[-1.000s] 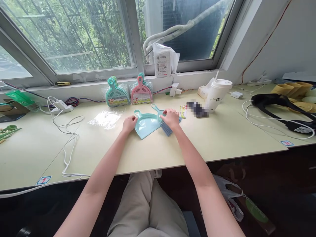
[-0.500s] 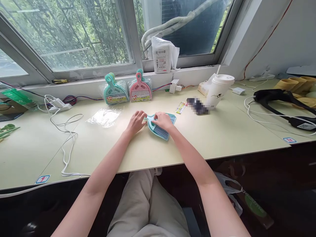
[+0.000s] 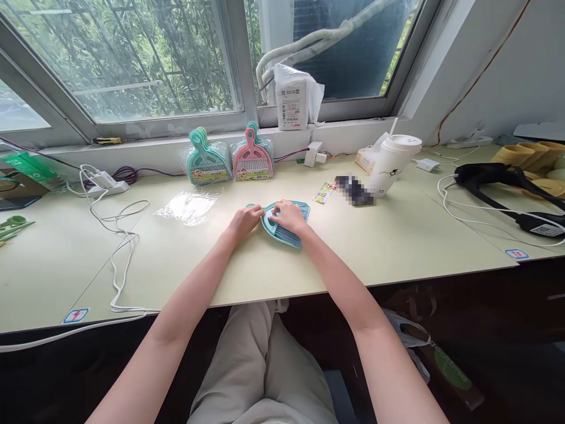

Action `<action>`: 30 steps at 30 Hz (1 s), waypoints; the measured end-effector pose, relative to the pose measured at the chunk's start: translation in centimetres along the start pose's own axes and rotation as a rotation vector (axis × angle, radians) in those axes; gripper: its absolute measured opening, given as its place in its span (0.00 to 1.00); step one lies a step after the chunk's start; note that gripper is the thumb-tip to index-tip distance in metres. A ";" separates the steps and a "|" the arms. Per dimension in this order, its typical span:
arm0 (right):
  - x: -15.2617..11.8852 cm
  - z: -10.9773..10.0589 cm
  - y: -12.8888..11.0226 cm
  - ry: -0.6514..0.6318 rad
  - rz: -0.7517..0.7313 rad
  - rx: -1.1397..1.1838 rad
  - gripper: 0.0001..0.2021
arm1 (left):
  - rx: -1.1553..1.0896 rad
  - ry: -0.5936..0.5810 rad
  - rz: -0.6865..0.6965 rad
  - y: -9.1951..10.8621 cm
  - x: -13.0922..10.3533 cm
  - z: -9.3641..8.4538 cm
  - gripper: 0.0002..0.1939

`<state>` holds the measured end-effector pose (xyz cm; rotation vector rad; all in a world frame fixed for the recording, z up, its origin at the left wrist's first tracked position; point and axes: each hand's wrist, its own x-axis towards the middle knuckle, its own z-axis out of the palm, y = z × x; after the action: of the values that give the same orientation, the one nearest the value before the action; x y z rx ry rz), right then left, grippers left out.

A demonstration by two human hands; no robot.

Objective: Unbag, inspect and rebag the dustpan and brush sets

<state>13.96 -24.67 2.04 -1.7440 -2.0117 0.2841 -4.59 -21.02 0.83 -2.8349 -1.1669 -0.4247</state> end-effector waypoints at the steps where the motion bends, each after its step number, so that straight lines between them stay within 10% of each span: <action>1: 0.0 0.1 -0.1 0.006 0.008 -0.007 0.07 | -0.017 0.010 -0.001 0.0 0.0 0.0 0.16; 9: -0.1 -0.2 -0.8 0.294 0.145 0.125 0.09 | -0.621 0.514 -0.285 1.7 0.5 -1.3 0.22; 15: 0.5 -0.7 0.2 0.364 0.082 0.202 0.10 | -1.524 -0.085 -0.345 3.6 1.3 -1.0 0.20; 21: 1.8 -1.4 5.3 0.521 0.394 0.038 0.18 | -1.557 0.156 -0.697 0.6 1.4 -0.1 0.11; 24: 1.9 -1.2 7.4 0.303 0.489 -0.033 0.23 | -1.603 0.329 -0.803 -1.6 1.1 -0.3 0.10; 30: 1.2 -1.3 5.7 -0.060 -0.016 0.111 0.25 | -1.842 0.647 -0.854 -4.1 0.2 -0.8 0.09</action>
<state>19.44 -22.67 0.90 -1.6693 -2.0106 0.4388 -7.53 -18.08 1.34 -1.6935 -2.2798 -3.4947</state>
